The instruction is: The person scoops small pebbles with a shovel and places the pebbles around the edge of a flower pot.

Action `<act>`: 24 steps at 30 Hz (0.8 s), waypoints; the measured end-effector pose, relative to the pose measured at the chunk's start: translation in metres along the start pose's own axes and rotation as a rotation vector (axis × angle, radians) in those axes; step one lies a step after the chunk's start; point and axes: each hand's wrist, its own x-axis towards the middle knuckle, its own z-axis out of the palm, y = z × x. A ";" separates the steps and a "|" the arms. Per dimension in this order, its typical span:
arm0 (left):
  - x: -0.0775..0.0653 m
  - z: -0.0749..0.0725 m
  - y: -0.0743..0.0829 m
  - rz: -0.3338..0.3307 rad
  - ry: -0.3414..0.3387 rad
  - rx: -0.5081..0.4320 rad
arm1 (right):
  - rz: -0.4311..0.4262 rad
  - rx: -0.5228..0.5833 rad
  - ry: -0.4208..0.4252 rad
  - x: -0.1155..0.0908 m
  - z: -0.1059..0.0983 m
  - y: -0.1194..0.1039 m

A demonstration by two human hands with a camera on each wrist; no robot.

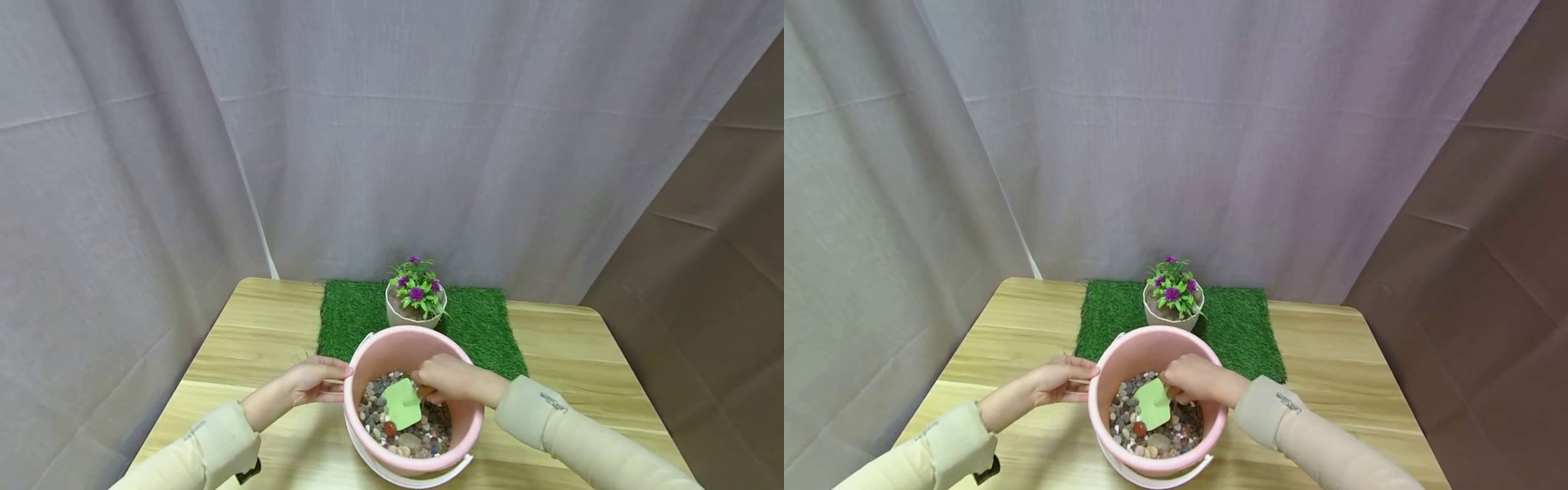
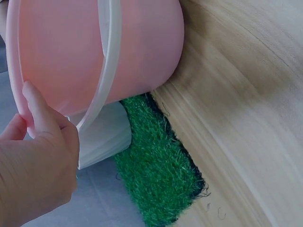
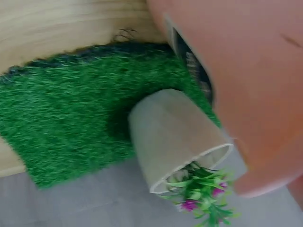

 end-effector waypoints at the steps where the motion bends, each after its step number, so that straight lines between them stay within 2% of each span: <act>1: 0.000 0.001 0.000 0.000 -0.001 0.001 | 0.013 0.034 -0.007 -0.001 0.003 -0.001; 4: 0.000 0.001 -0.001 -0.001 0.000 0.000 | 0.038 0.091 -0.003 -0.001 0.007 0.000; 8: -0.001 0.001 -0.002 0.000 0.004 -0.009 | 0.012 0.109 0.016 -0.001 0.006 0.001; 13: -0.001 0.000 -0.005 -0.011 -0.011 -0.022 | 0.020 0.155 0.001 -0.003 0.006 0.005; 17: -0.001 0.000 -0.006 -0.015 -0.009 -0.025 | 0.023 0.189 0.023 -0.006 0.006 0.006; 24: 0.001 -0.002 -0.003 0.001 -0.013 -0.032 | 0.048 0.281 0.023 -0.007 0.001 0.012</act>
